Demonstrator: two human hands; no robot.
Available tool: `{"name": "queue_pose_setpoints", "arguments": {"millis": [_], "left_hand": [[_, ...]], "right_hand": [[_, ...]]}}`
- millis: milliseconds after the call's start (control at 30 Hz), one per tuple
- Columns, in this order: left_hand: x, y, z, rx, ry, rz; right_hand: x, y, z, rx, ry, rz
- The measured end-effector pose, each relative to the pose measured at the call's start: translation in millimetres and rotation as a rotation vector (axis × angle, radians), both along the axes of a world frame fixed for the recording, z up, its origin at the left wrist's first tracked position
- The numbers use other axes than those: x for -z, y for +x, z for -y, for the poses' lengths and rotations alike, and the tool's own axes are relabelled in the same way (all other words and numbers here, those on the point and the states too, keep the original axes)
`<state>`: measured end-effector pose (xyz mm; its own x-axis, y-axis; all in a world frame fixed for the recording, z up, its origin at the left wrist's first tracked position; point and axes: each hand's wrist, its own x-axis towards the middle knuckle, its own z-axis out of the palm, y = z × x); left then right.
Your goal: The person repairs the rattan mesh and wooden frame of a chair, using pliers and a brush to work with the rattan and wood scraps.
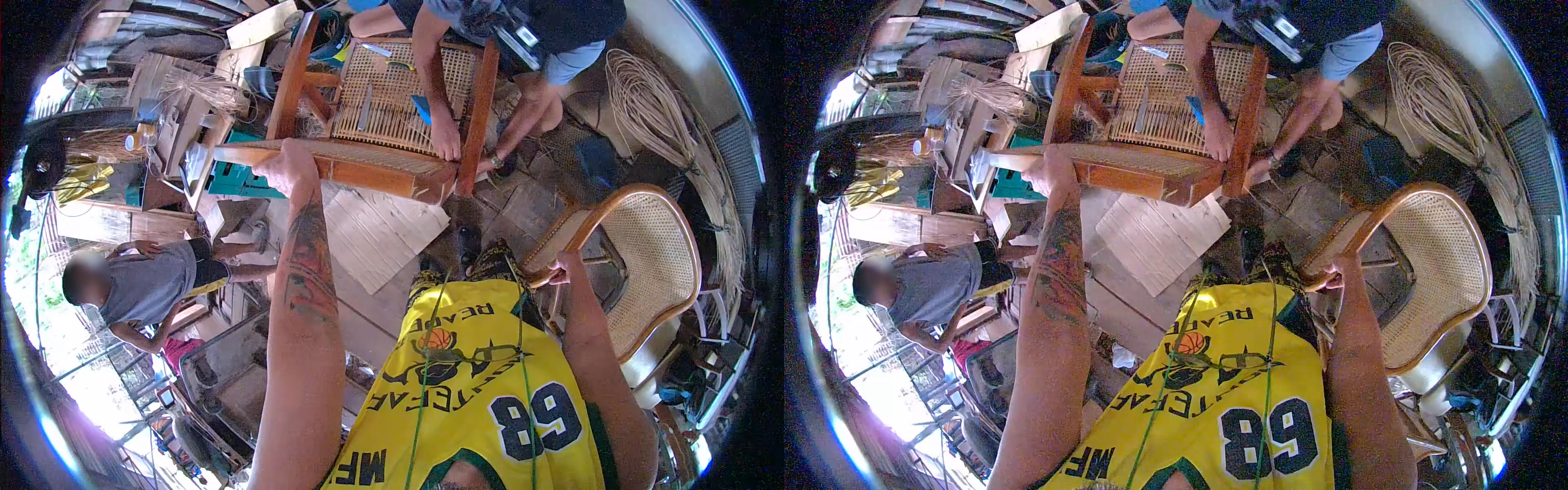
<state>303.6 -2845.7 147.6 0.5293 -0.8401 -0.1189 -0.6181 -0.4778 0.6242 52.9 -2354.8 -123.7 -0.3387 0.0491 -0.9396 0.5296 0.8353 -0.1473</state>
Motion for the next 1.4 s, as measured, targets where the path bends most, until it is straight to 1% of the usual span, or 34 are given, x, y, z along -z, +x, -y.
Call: {"name": "queue_pose_setpoints", "arguments": {"millis": [133,233,300,333,400,500,633,733,800,900,1000,1033,1100,1200,1333,1400], "left_hand": [[2.4,2.4,1.5,0.021,-0.009,-0.011],[1.4,1.8,-0.1,0.008,-0.008,-0.019],[1.0,1.2,-0.3,0.002,-0.010,-0.027],[1.7,1.1,0.3,-0.004,-0.013,-0.018],[1.5,0.7,0.3,-0.010,-0.017,-0.010],[0.9,0.7,0.4,-0.009,-0.025,-0.021],[6.5,3.5,3.8,0.008,-0.031,-0.024],[6.2,3.9,3.7,0.012,-0.033,-0.020],[6.1,4.1,3.0,0.017,-0.025,-0.014],[4.5,3.7,2.3,0.019,-0.027,-0.027],[2.9,2.5,0.1,0.017,-0.015,-0.015],[3.3,2.0,-1.1,0.020,-0.040,-0.035],[2.8,1.3,-2.6,0.024,-0.064,-0.054],[1.9,1.1,-2.8,0.032,-0.056,-0.064],[5.1,2.4,-0.6,0.015,-0.041,-0.031],[7.8,3.4,0.6,0.007,-0.049,-0.032]], "right_hand": [[-4.9,0.4,1.3,0.034,-0.032,-0.009],[-1.1,-0.4,0.4,-0.013,-0.003,0.028],[-11.9,2.2,3.6,0.002,-0.024,-0.013],[-8.7,1.3,2.4,0.003,-0.025,-0.013],[-3.0,-1.4,0.5,-0.019,-0.013,0.065],[-7.9,2.0,2.1,-0.020,-0.014,0.004],[2.2,1.7,-2.3,0.010,-0.002,-0.012],[10.4,-0.6,-6.7,-0.035,-0.038,0.026],[16.5,-2.3,-7.0,-0.041,0.026,0.061],[15.4,-3.2,-5.8,-0.085,0.056,0.083],[25.5,-7.2,-10.9,-0.118,0.016,0.119],[28.4,-6.8,-12.8,-0.118,0.017,0.120],[24.4,-3.4,-9.8,-0.006,0.060,0.029],[12.6,-4.2,-2.7,0.011,0.081,0.067],[6.3,-2.7,0.4,0.020,0.075,0.040],[5.7,-3.5,0.2,-0.011,0.061,0.069]]}}
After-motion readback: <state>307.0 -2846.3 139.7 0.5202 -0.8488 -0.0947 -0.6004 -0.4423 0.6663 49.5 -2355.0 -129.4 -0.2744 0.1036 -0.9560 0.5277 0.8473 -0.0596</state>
